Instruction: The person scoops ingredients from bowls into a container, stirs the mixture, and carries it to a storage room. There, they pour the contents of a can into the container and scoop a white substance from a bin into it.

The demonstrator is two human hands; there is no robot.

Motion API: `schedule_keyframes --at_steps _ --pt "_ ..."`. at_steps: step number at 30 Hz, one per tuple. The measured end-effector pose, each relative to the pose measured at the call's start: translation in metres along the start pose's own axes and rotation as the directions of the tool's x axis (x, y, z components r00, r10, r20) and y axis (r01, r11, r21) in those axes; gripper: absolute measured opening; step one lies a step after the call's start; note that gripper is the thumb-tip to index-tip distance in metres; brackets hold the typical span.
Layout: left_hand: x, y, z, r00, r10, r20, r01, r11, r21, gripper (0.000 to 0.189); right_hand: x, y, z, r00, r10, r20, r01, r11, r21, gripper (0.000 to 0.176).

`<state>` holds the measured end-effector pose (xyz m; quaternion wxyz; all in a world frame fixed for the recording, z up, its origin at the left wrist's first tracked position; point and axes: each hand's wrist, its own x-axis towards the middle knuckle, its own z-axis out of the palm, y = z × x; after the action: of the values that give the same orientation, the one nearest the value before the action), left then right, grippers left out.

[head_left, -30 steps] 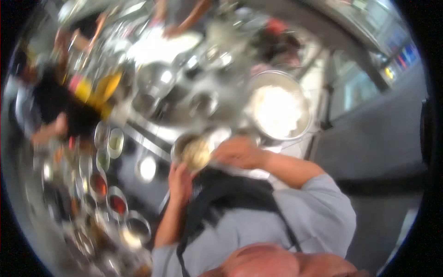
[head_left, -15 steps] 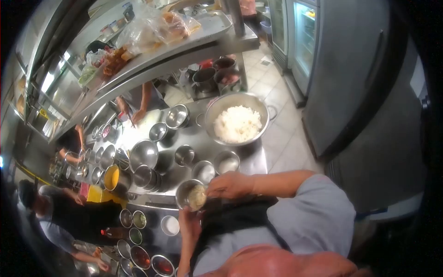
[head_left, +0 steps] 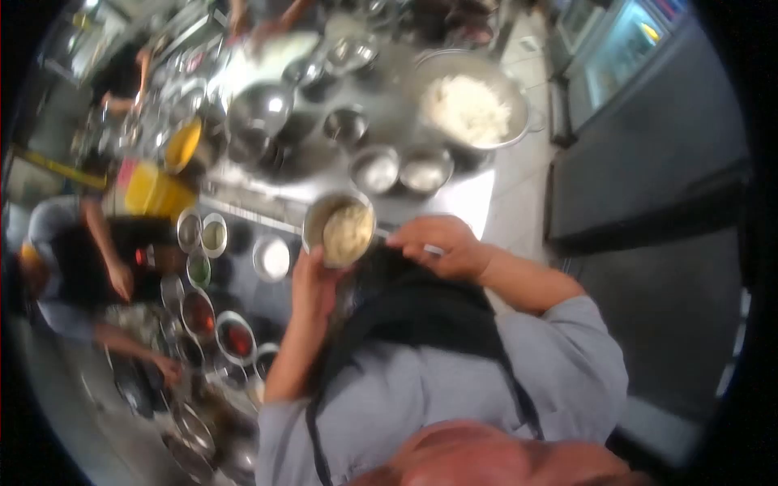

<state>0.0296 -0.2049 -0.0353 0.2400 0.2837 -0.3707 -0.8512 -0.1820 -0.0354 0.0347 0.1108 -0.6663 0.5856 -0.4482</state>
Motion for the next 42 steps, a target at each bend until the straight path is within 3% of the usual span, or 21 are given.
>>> schedule_keyframes --at_steps 1,3,5,7,9,11,12,14,19,21,23,26,32,34,38,42 --pt "0.007 0.0 -0.001 1.0 0.006 0.014 -0.006 1.0 -0.018 0.066 0.004 0.006 -0.001 1.0 0.023 0.009 -0.023 1.0 -0.015 0.018" --pt "0.016 0.002 0.005 0.994 -0.009 -0.108 0.008 1.0 -0.003 0.066 0.009 0.024 -0.007 0.999 0.028 0.031 -0.029 0.999 0.032 0.018" --pt "0.034 0.009 0.024 0.999 0.001 -0.05 -0.002 1.0 -0.006 0.064 0.024 0.042 -0.016 1.0 0.019 0.016 -0.02 0.998 0.054 0.018" --pt "0.062 0.018 0.041 0.996 0.043 -0.078 -0.046 0.999 -0.029 0.068 0.035 0.054 -0.026 0.985 0.124 -0.117 -0.095 0.97 0.225 0.019" --pt "0.099 0.025 0.043 0.981 0.166 -0.097 -0.128 0.942 0.31 0.076 0.048 0.082 -0.033 0.967 0.175 -0.184 -0.105 0.936 0.336 0.023" --pt "0.141 0.032 0.041 0.93 0.364 -0.047 -0.313 0.853 0.417 0.084 0.072 0.097 -0.038 0.876 0.44 -0.199 -0.226 0.737 0.636 0.024" --pt "0.164 0.032 0.032 0.929 0.365 -0.068 -0.306 0.856 0.418 0.084 0.081 0.109 -0.041 0.879 0.442 -0.178 -0.236 0.728 0.643 0.024" --pt "0.202 0.033 0.021 0.818 0.572 0.058 -0.48 0.625 0.616 0.086 0.099 0.135 -0.047 0.868 0.452 -0.206 -0.256 0.762 0.594 0.025" --pt "0.234 0.039 0.023 0.803 0.593 0.062 -0.391 0.446 0.805 0.089 0.127 0.176 -0.045 0.883 0.438 -0.168 -0.31 0.813 0.494 0.027" --pt "0.24 0.041 0.028 0.743 0.656 0.135 -0.353 0.214 0.911 0.09 0.137 0.189 -0.042 0.893 0.418 -0.168 -0.3 0.83 0.47 0.026" --pt "0.25 0.036 0.027 0.715 0.679 0.17 -0.401 0.199 0.894 0.09 0.145 0.201 -0.04 0.948 0.284 -0.142 -0.242 0.936 0.257 0.024" --pt "0.258 0.032 0.025 0.718 0.67 0.189 -0.362 0.128 0.923 0.087 0.15 0.216 -0.036 0.962 0.238 -0.131 -0.222 0.967 0.128 0.022" --pt "0.268 0.034 0.027 0.703 0.64 0.309 -0.333 -0.088 0.939 0.086 0.154 0.23 -0.035 0.971 0.199 -0.132 -0.196 0.98 0.035 0.021" --pt "0.271 0.033 0.026 0.655 0.648 0.388 -0.366 -0.178 0.914 0.086 0.155 0.234 -0.035 0.977 0.174 -0.127 -0.173 0.985 0.021 0.021" --pt "0.269 0.038 0.026 0.674 0.612 0.414 -0.357 -0.221 0.908 0.086 0.155 0.239 -0.035 0.991 0.109 -0.075 -0.113 0.993 -0.044 0.021" --pt "0.271 0.04 0.023 0.679 0.571 0.462 -0.385 -0.259 0.886 0.084 0.151 0.239 -0.038 0.986 0.168 -0.013 -0.168 0.984 -0.053 0.022"
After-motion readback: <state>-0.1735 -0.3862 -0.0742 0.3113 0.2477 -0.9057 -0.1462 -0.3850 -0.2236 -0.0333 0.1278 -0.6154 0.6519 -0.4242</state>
